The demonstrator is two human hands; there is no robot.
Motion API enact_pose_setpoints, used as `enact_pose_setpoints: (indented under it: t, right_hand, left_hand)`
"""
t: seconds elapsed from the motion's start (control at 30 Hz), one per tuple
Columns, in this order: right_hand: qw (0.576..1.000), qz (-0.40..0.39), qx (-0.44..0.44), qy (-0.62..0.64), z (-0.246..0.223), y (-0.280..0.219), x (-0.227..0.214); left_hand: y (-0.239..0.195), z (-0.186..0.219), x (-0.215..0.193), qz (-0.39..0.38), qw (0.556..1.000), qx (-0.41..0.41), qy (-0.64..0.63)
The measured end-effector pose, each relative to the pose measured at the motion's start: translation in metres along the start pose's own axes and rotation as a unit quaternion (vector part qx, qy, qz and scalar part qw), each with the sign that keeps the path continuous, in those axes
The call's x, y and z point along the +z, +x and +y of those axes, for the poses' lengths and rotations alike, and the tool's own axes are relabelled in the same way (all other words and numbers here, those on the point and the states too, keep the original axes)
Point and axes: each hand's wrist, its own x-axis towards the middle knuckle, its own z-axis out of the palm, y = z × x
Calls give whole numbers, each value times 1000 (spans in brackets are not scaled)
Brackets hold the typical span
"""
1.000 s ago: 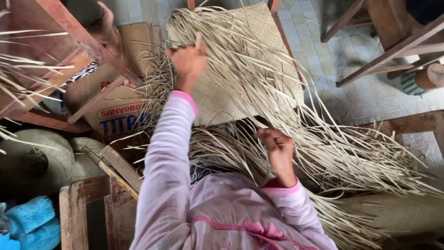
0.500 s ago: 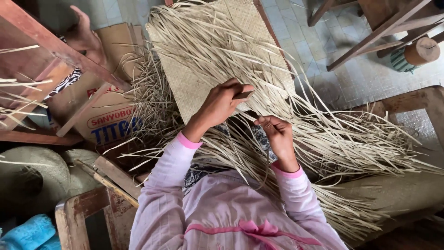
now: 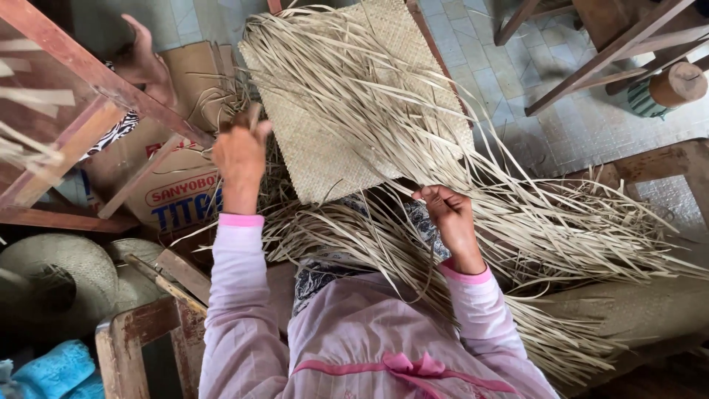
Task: Weaving dried plant fibers together to create a mat or similar craft item.
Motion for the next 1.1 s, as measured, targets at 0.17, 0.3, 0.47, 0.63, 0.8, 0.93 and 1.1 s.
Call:
enact_pose_setpoints:
  t: [0.17, 0.3, 0.47, 0.63, 0.8, 0.93, 1.1]
  right_hand:
    - [999, -33, -22, -2, -2, 4, 8]
    - [983, -46, -135, -113, -10, 2, 10]
    - [969, -36, -181, -162, 11, 3, 2]
    - [946, 29, -198, -254, 31, 14, 15]
    - [964, 45, -140, -222, -16, -19, 22]
    - [991, 31, -45, -121, -36, -43, 13]
    - [994, 99, 28, 29, 8, -18, -24]
  left_hand:
    - [-77, 93, -48, -25, 855, 184, -485]
    - [-100, 136, -14, 186, 826, 446, -289]
    - [-105, 150, -3, 188, 826, 446, -288]
    - [-87, 152, 17, 127, 879, 394, -234]
    - [-33, 138, 37, 193, 915, 314, -161]
    - [5, 107, 31, 191, 916, 306, -172]
    - [37, 88, 22, 212, 940, 229, -138]
